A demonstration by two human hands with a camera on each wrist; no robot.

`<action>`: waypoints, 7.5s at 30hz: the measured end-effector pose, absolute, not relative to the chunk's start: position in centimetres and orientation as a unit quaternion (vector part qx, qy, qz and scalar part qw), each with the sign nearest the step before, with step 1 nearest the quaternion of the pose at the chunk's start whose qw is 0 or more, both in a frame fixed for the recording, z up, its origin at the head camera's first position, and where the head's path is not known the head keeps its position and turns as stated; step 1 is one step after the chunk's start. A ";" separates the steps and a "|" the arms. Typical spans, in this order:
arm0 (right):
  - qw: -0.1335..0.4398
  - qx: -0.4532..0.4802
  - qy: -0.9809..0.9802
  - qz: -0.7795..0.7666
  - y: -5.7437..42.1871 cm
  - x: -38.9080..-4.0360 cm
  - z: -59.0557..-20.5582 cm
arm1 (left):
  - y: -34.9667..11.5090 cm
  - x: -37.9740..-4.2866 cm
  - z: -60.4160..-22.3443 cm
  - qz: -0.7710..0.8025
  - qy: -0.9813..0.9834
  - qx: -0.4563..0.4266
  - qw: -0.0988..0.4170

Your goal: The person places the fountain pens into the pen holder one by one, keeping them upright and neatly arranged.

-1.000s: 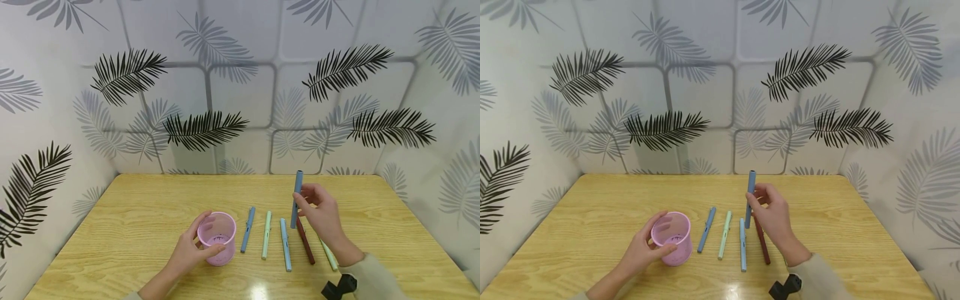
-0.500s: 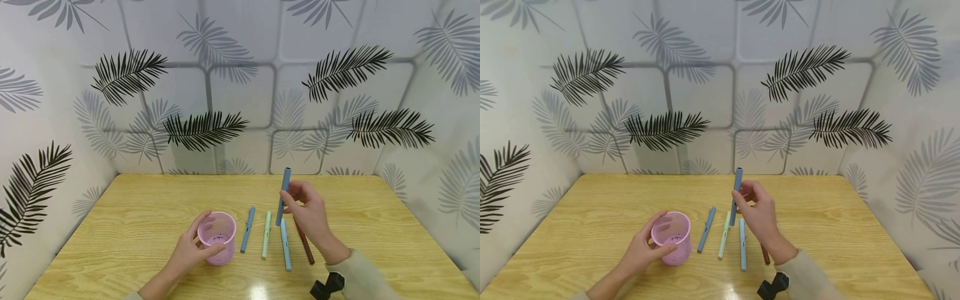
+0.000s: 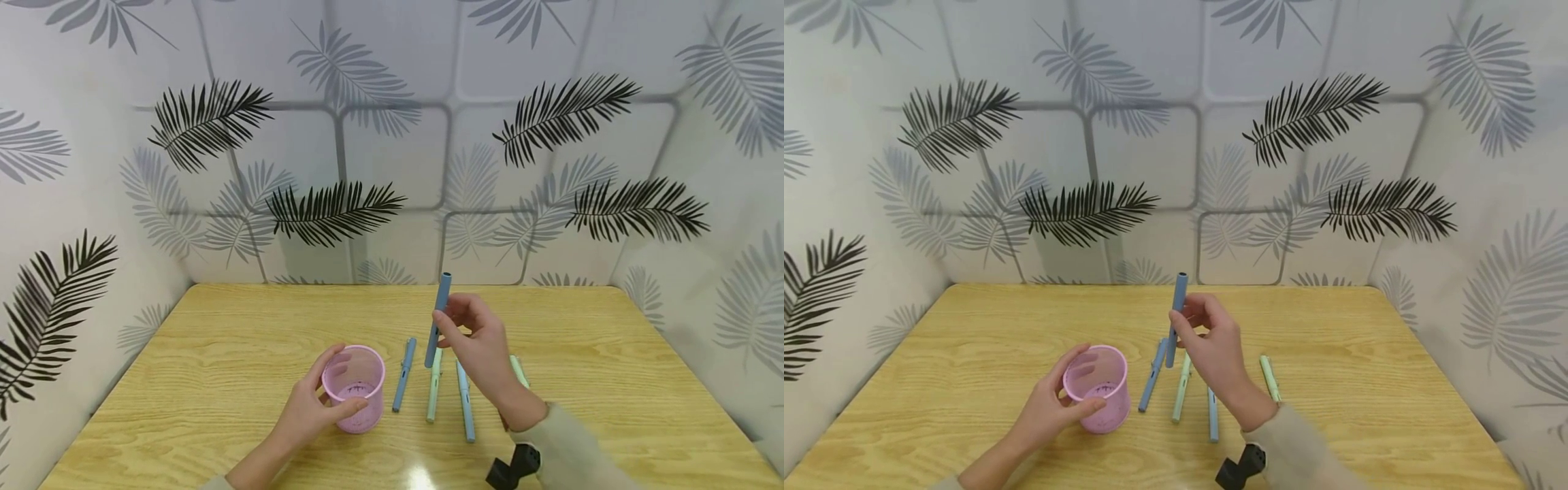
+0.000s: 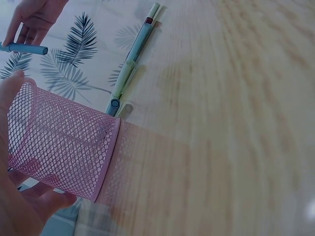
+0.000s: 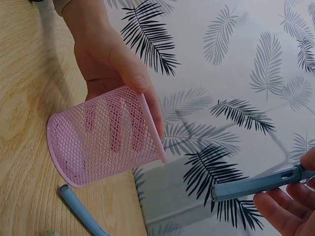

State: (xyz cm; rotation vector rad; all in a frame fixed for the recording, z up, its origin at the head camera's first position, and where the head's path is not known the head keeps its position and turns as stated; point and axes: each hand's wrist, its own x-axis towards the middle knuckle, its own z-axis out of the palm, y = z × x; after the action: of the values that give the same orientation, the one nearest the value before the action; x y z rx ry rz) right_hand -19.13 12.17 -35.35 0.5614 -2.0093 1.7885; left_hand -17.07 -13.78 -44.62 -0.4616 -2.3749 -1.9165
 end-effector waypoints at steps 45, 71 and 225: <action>0.132 0.237 -0.700 0.660 6.3 -18.6 -36.3 | -13.9 -17.1 -44.6 -0.628 -0.764 -0.146 0.020; 0.087 0.212 -0.775 0.589 6.5 -19.2 -39.5 | -14.0 -17.1 -44.7 -0.633 -0.757 -0.160 0.018; -0.038 0.000 -0.966 0.256 24.6 -19.8 -43.5 | -13.5 -16.2 -43.1 -0.619 -0.768 -0.160 0.031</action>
State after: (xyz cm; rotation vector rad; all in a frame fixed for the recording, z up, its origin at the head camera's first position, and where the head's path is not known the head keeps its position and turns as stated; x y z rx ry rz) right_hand -19.81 24.57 -43.52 0.0004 -3.1103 0.8231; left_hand -16.23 -13.54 -43.13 -0.4934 -2.3663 -1.9073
